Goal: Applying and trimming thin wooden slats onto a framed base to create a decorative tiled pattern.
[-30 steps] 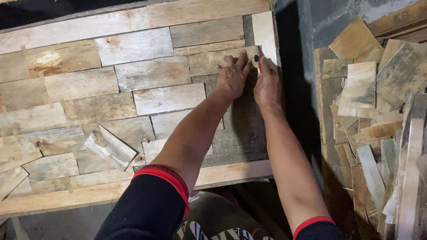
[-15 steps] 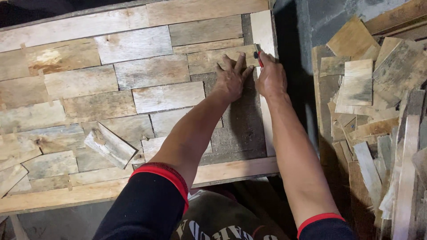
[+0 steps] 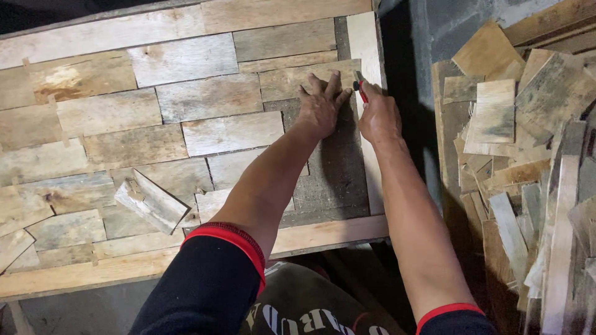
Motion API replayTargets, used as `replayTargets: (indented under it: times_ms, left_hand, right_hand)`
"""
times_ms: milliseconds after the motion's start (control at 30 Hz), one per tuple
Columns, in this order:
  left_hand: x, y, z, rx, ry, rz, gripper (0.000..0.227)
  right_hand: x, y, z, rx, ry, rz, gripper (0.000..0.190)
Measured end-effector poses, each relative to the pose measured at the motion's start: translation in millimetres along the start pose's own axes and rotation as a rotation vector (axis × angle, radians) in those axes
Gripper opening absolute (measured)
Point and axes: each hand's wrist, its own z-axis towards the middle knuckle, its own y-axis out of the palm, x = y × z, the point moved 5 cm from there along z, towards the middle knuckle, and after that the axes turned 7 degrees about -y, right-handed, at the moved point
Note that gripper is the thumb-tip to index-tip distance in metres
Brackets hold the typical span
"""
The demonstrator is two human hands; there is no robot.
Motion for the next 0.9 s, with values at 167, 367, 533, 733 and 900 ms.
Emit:
replayTargets:
  times_ms: [167, 367, 533, 733, 900]
  left_hand:
    - [-0.2, 1.6, 3.3, 0.006, 0.003, 0.01, 0.08]
    - [-1.0, 3.9, 4.6, 0.008, 0.003, -0.017, 0.079]
    - [-3.1, 2.5, 2.4, -0.011, 0.016, -0.016, 0.081]
    - [-2.8, 10.5, 7.2, 0.034, 0.03, -0.016, 0.076]
    - [-3.1, 4.3, 5.0, 0.025, 0.035, -0.019, 0.078]
  right_hand:
    - [-6.3, -2.8, -8.3, -0.009, 0.058, -0.015, 0.05]
    - [-5.7, 1.1, -22.5, -0.051, 0.062, -0.055, 0.051]
    - [7.3, 10.2, -28.4, -0.074, 0.114, -0.059, 0.054]
    - [16.5, 21.4, -34.9, 0.05, -0.065, -0.021, 0.052]
    - [15.2, 19.9, -44.4, 0.061, -0.056, -0.019, 0.051]
